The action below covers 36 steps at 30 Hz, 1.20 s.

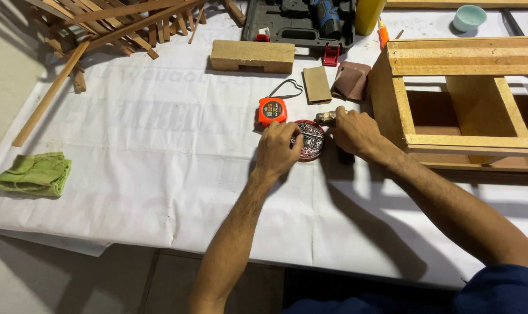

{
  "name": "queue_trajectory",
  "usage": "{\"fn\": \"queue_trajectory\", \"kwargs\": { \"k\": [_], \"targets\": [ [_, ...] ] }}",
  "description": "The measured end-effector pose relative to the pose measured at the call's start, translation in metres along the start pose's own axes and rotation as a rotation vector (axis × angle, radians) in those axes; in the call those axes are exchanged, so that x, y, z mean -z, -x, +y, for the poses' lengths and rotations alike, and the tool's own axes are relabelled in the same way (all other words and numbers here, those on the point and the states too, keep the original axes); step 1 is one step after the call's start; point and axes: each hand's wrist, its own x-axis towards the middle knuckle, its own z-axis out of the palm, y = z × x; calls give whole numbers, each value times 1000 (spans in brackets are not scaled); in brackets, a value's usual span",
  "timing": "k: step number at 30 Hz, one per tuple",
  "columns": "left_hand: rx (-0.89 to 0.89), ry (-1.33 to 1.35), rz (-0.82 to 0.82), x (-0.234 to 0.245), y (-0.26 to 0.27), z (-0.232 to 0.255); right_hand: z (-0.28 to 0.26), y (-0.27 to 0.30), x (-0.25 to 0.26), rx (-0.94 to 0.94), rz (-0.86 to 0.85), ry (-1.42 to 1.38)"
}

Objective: The person hammers nails into a small wooden box frame on a work table, picking nails from a container and driving them with a hammer. They then take a wooden board, place a thin wood strip on it, align it with a metal ruler, and mark a line along it with a pencil.

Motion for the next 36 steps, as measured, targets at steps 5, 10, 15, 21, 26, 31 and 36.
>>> {"fn": "queue_trajectory", "kwargs": {
  "k": [5,10,15,21,26,31,36],
  "targets": [
    [22,45,-39,-4,2,-3,8,-9,-17,52,71,-117],
    [28,68,-40,0,1,4,12,-14,-27,124,198,-126],
    [8,79,-37,0,-1,6,-2,-4,-10,93,230,-126],
    [13,178,7,16,-6,26,-12,20,22,138,275,-54],
    [86,292,69,17,-15,42,-9,47,69,176,288,-159],
    [43,322,76,8,-30,70,25,59,110,193,311,-164],
    [75,367,-16,-6,-59,118,75,76,144,39,189,-251]
  ]
}}
